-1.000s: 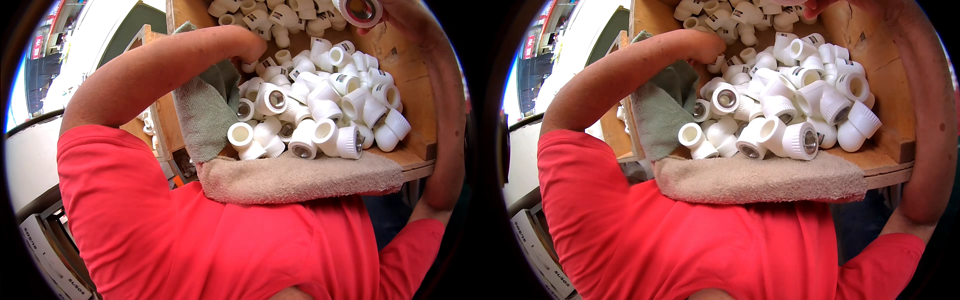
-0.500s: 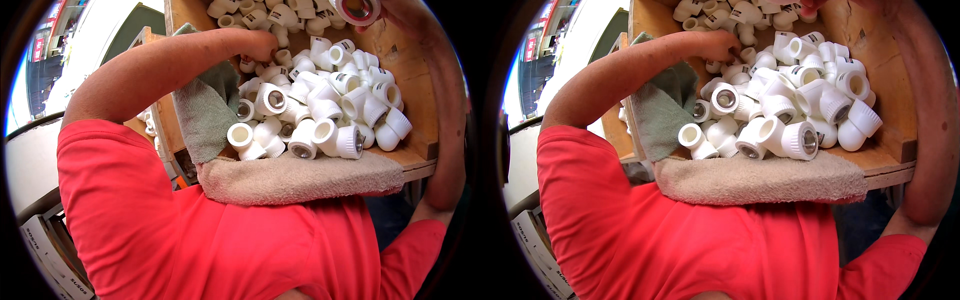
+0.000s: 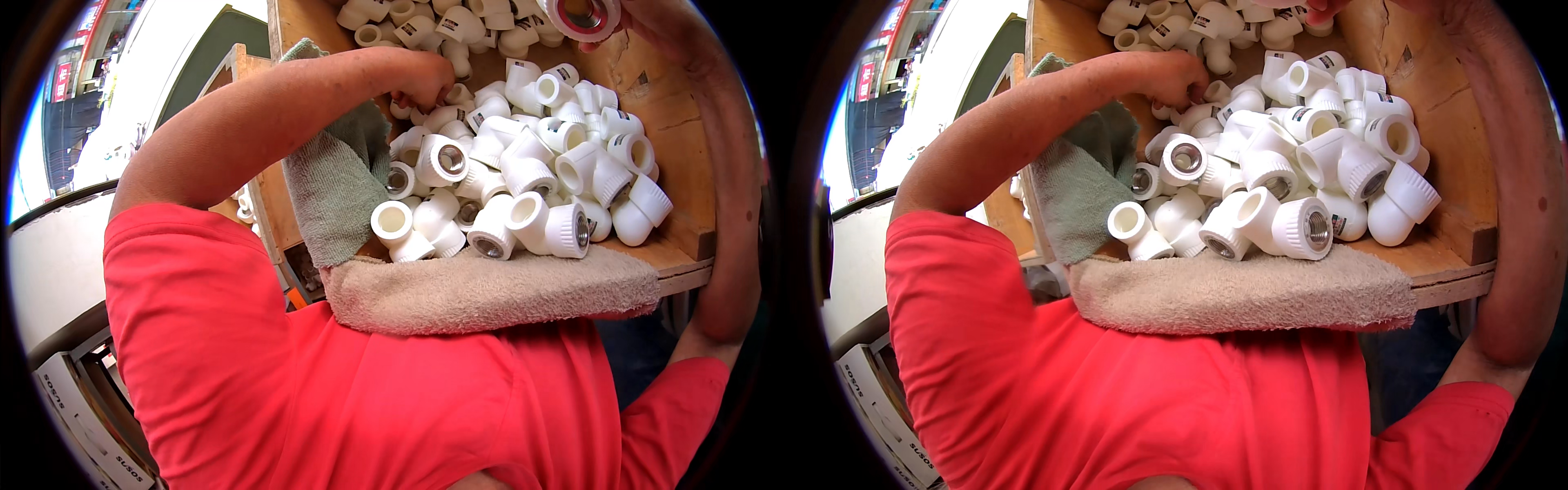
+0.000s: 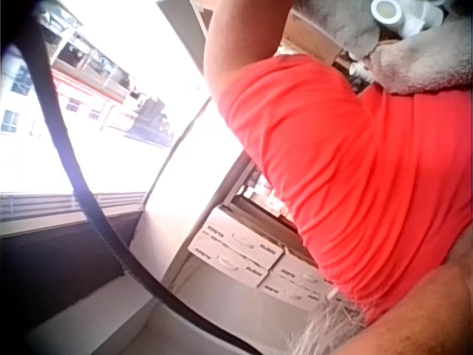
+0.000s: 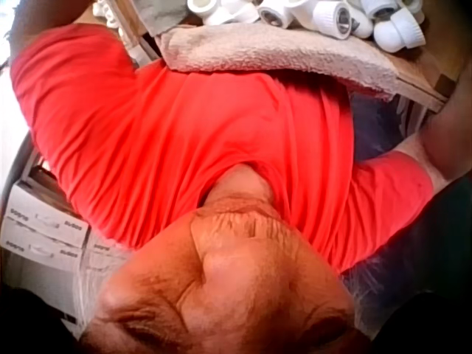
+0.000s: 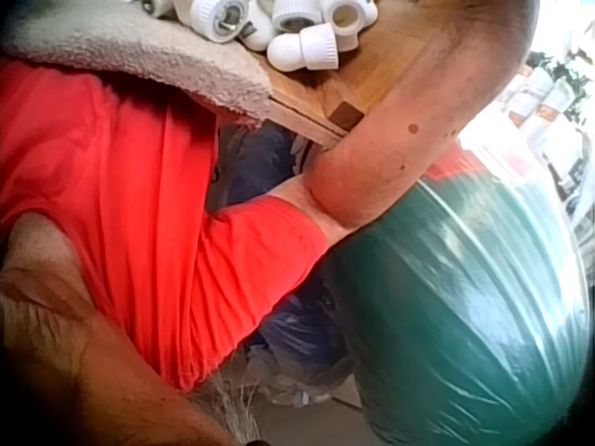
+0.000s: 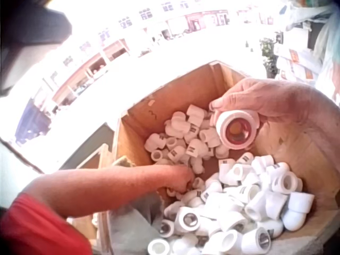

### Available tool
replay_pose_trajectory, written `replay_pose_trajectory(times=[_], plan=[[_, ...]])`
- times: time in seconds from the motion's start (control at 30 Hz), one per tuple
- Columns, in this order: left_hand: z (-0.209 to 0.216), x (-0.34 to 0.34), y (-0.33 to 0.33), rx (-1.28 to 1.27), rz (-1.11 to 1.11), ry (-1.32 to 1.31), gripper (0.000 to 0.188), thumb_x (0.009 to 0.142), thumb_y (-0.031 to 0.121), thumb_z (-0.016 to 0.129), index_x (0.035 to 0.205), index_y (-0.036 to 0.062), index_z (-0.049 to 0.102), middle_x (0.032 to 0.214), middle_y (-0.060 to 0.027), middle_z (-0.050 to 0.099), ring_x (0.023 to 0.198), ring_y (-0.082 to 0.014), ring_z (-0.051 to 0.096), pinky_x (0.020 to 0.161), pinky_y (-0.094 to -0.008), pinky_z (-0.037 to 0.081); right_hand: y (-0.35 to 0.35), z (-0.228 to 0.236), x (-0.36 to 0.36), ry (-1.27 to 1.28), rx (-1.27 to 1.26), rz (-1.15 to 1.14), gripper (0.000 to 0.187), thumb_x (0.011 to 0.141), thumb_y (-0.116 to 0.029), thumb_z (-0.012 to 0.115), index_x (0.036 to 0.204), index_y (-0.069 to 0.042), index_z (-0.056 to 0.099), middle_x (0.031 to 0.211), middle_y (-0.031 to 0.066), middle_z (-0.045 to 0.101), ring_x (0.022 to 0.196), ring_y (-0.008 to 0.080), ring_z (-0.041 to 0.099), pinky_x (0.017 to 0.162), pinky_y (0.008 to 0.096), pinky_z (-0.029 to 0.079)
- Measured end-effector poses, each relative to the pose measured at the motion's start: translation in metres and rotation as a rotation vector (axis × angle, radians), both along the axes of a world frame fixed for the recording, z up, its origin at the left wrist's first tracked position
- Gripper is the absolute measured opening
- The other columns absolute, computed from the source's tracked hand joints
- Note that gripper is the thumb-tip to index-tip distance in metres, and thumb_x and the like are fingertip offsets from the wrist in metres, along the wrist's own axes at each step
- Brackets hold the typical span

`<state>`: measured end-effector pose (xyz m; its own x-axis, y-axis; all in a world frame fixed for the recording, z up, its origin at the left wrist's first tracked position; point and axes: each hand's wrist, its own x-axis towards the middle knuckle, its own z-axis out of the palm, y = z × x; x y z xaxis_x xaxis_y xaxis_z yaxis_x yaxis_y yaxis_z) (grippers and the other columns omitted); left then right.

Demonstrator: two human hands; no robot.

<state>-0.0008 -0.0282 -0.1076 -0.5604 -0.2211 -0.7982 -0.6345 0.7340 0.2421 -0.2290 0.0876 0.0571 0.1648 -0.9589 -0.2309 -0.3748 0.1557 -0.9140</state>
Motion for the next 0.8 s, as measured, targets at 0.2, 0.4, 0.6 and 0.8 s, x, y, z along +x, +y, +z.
replay_pose_trajectory(times=[0.2,0.4,0.6,0.8], plan=[[0.013,-0.003,0.002,-0.068,-0.011,-0.046,0.026,0.08,0.011,0.074,0.102,-0.001,0.068,0.076,-0.0145,0.07,0.057,-0.0245,0.07,0.049,-0.0374,0.055,-0.008,-0.004,0.007,0.024,0.068,-0.106,0.038,0.106,-0.036,0.06,0.106,-0.002,0.077,0.086,0.0009,0.074,0.069,0.0041,0.066,0.055,0.0172,0.051],[0.026,-0.01,0.005,-0.097,-0.017,-0.051,0.024,0.079,0.011,0.074,0.096,-0.003,0.065,0.082,-0.015,0.071,0.059,-0.0245,0.071,0.051,-0.037,0.057,-0.001,-0.008,0.007,0.018,-0.052,-0.06,0.038,0.106,-0.036,0.06,0.106,-0.002,0.077,0.089,0.0018,0.074,0.072,0.0054,0.068,0.058,0.0186,0.054],[0.026,-0.006,-0.004,-0.055,0.058,0.034,0.025,0.074,0.008,0.076,0.093,-0.0034,0.065,0.092,-0.0145,0.072,0.066,-0.0246,0.073,0.054,-0.0359,0.059,-0.001,-0.01,0.01,-0.046,-0.046,-0.068,0.037,0.106,-0.035,0.06,0.105,-0.002,0.076,0.09,0.0024,0.075,0.074,0.0062,0.069,0.061,0.0185,0.055],[0.033,-0.009,-0.002,-0.121,-0.019,0.022,0.022,0.07,0.008,0.075,0.088,-0.0013,0.065,0.086,-0.013,0.071,0.066,-0.0247,0.071,0.057,-0.0371,0.058,-0.005,-0.004,0.007,-0.01,0.055,-0.096,0.038,0.106,-0.036,0.06,0.104,-0.002,0.076,0.089,0.0022,0.074,0.074,0.0066,0.069,0.062,0.0203,0.056]])
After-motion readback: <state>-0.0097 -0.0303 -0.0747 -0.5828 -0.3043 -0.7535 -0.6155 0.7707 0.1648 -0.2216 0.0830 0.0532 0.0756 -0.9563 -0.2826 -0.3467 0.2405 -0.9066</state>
